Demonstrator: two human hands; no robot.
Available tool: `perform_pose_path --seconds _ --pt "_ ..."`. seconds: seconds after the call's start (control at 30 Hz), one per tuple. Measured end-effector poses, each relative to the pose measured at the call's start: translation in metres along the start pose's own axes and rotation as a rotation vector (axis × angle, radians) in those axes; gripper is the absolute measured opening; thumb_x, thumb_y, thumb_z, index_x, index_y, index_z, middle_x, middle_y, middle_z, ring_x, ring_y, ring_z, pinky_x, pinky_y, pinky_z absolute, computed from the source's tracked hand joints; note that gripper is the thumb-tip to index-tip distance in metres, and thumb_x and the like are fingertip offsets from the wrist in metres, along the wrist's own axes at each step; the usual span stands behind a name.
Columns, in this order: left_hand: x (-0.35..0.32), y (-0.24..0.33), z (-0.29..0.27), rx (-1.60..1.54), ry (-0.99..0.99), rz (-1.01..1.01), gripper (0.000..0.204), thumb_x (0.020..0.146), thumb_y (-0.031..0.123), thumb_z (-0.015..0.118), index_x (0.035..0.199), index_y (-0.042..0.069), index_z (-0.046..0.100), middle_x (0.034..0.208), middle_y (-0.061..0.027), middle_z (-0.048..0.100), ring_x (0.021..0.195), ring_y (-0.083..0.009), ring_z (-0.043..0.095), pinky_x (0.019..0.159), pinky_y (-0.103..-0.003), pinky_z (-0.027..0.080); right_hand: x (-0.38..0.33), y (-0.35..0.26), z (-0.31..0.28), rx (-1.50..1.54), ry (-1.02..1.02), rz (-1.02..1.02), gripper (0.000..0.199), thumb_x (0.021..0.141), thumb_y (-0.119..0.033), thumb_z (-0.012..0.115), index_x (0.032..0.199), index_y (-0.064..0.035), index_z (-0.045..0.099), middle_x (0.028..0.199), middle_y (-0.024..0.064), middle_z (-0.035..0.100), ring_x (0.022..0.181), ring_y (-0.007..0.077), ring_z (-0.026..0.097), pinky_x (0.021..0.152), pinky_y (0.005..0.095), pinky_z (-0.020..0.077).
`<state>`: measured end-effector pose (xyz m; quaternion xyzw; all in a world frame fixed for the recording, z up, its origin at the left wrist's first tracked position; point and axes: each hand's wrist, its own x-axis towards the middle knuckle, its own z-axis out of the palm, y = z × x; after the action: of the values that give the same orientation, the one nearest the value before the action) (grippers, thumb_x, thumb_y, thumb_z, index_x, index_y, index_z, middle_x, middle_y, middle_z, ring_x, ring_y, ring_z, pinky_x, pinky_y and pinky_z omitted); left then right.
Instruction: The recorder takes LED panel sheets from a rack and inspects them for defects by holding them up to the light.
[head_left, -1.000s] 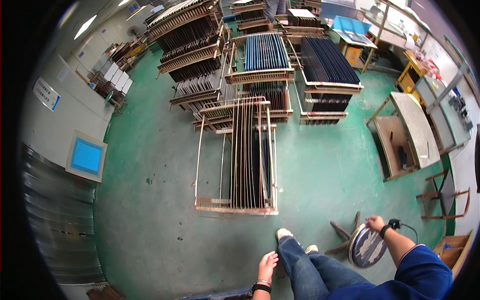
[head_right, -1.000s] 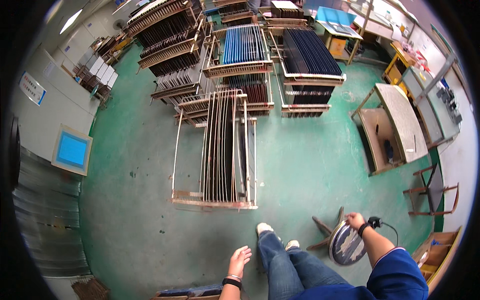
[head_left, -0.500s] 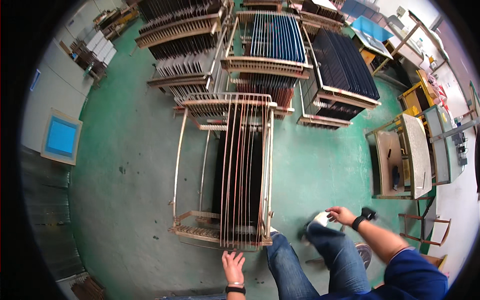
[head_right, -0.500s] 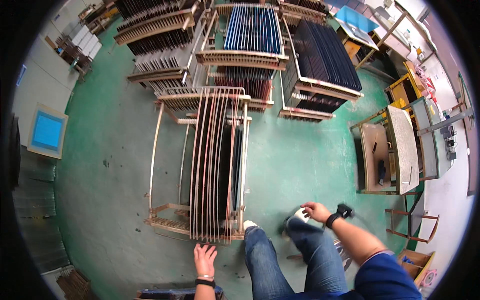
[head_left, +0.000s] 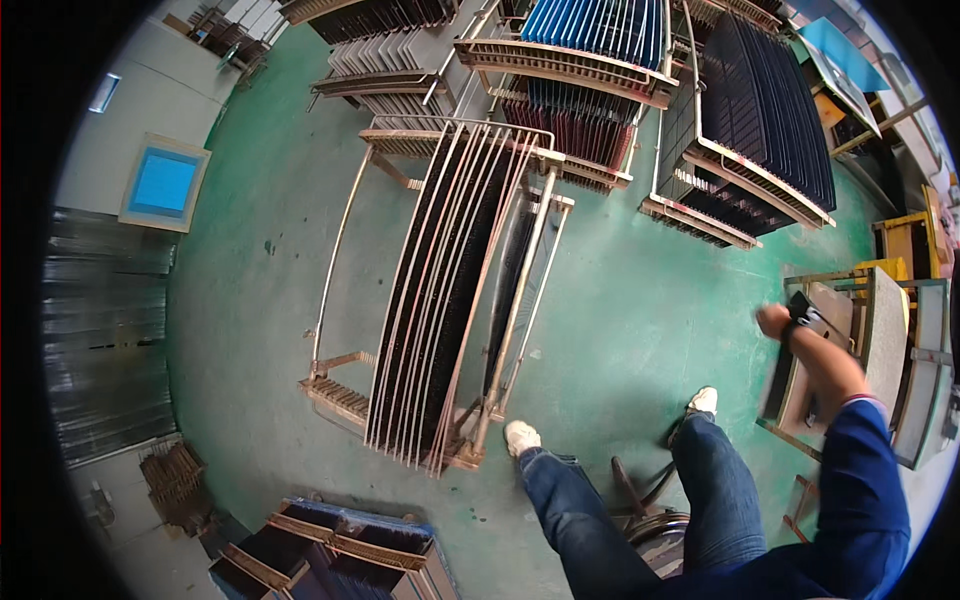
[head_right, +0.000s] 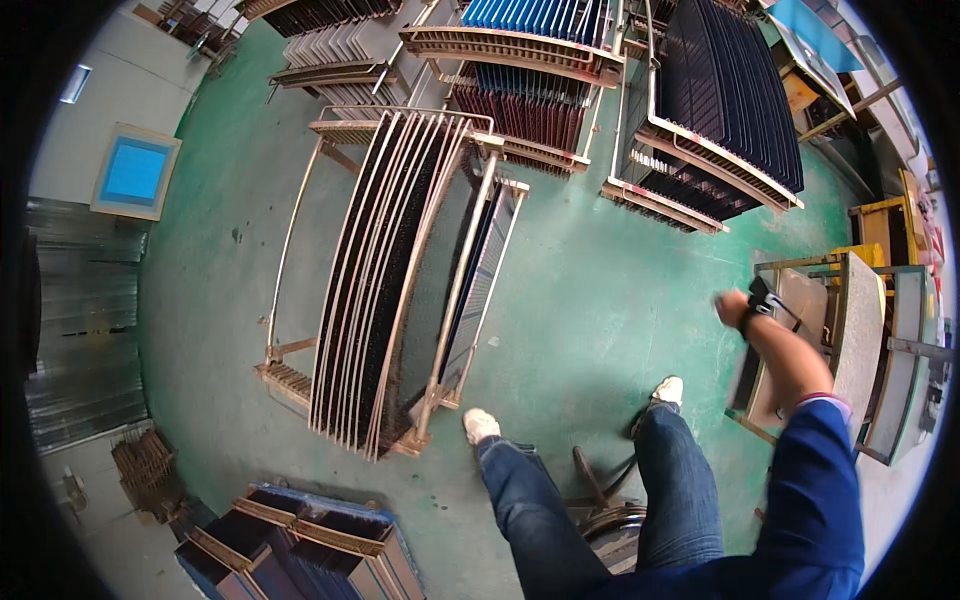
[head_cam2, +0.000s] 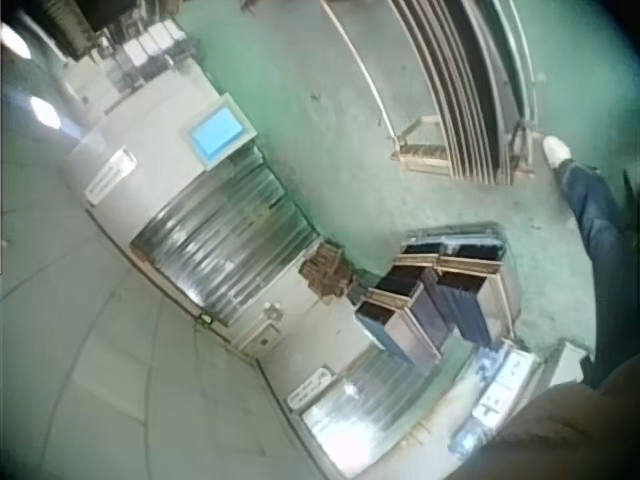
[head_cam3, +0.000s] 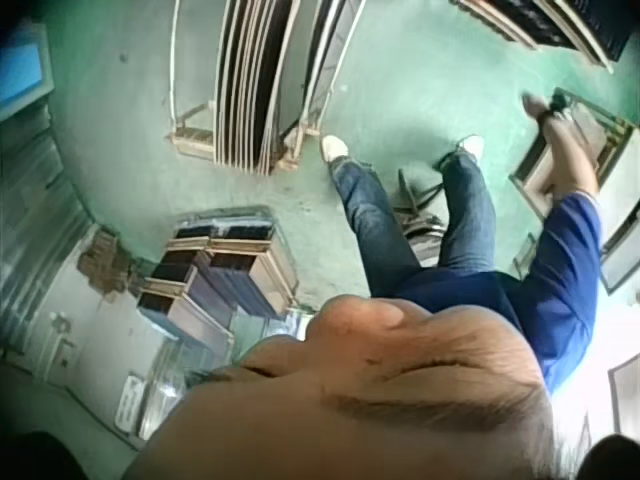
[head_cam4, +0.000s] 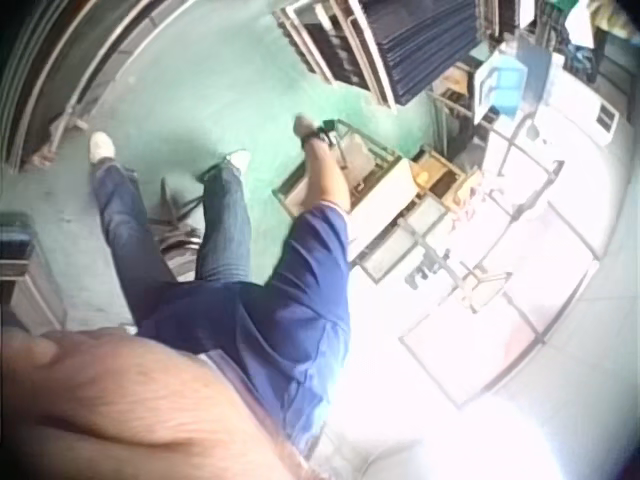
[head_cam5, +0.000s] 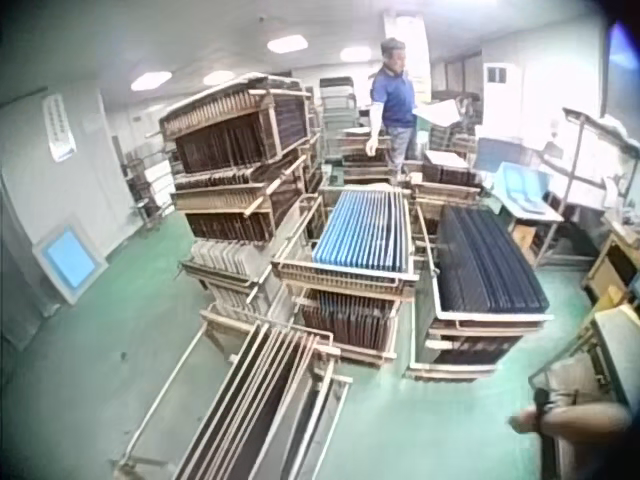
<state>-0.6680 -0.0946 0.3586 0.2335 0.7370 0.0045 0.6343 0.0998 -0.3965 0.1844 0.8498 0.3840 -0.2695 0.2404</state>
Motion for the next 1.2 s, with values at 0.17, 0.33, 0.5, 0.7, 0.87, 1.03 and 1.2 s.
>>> perform_pose_path --seconds 0.17,0.33,0.5,0.7,0.87,1.03,1.2 --pt "0.019 -0.029 0.015 -0.121 0.107 0.058 0.044 0.092 0.036 0.046 0.124 0.006 0.047 0.115 -0.0137 0.054 0.102 -0.0163 0.052 0.086 -0.029 0.043 0.077 -0.175 -0.028 2.093 0.274 0.214 0.028 0.089 -0.031 0.055 0.111 -0.0143 0.050 0.089 0.0032 0.061 0.073 0.0140 0.060 0.063 0.0300 0.0486" --pt "0.104 -0.036 0.016 -0.209 0.116 0.268 0.044 0.091 0.037 0.047 0.123 0.007 0.049 0.115 -0.0123 0.055 0.102 -0.0141 0.052 0.087 -0.028 0.042 0.120 -0.350 0.027 2.044 -0.243 0.184 0.029 0.090 -0.031 0.053 0.114 -0.0145 0.053 0.094 0.0023 0.062 0.081 0.0140 0.061 0.070 0.0298 0.0480" --pt "0.111 0.058 0.099 -0.383 0.164 0.564 0.046 0.093 0.033 0.044 0.127 0.002 0.045 0.120 -0.0162 0.051 0.106 -0.0230 0.052 0.094 -0.032 0.039 0.149 -0.441 0.022 2.062 -0.295 -0.027 0.031 0.093 -0.026 0.046 0.119 -0.0089 0.050 0.102 0.0045 0.061 0.089 0.0155 0.060 0.076 0.0284 0.0474" --pt "0.125 0.108 0.169 -0.429 0.018 0.814 0.040 0.091 0.033 0.050 0.123 0.010 0.045 0.124 -0.0135 0.048 0.116 -0.0307 0.044 0.097 -0.045 0.037 0.211 -0.495 0.008 2.033 -0.068 -0.153 0.032 0.093 -0.023 0.046 0.121 -0.0059 0.048 0.110 0.0061 0.057 0.096 0.0147 0.057 0.079 0.0283 0.0473" --pt "0.144 0.122 0.178 -0.581 0.167 0.861 0.050 0.090 0.041 0.048 0.121 0.002 0.045 0.131 -0.0182 0.042 0.118 -0.0331 0.043 0.099 -0.045 0.034 0.238 -0.529 -0.004 2.318 -0.295 -0.125 0.019 0.095 -0.026 0.043 0.096 -0.0075 0.047 0.084 0.0016 0.052 0.080 0.0137 0.055 0.077 0.0317 0.0489" --pt "0.193 0.116 0.142 -0.560 0.077 1.048 0.039 0.093 0.021 0.044 0.125 -0.001 0.044 0.116 -0.0163 0.052 0.104 -0.0290 0.051 0.092 -0.037 0.040 0.243 -0.536 -0.006 2.537 -0.423 -0.204 0.020 0.096 -0.029 0.040 0.088 -0.0106 0.040 0.074 -0.0002 0.044 0.065 0.0120 0.046 0.065 0.0300 0.0462" --pt "0.183 0.106 0.196 -0.659 -0.151 1.019 0.027 0.091 0.011 0.047 0.116 0.002 0.051 0.110 -0.0130 0.056 0.096 -0.0248 0.053 0.089 -0.039 0.043 0.239 -0.521 0.002 2.539 -0.400 -0.184 0.021 0.096 -0.028 0.039 0.086 -0.0096 0.038 0.073 0.0006 0.042 0.063 0.0122 0.044 0.062 0.0294 0.0443"
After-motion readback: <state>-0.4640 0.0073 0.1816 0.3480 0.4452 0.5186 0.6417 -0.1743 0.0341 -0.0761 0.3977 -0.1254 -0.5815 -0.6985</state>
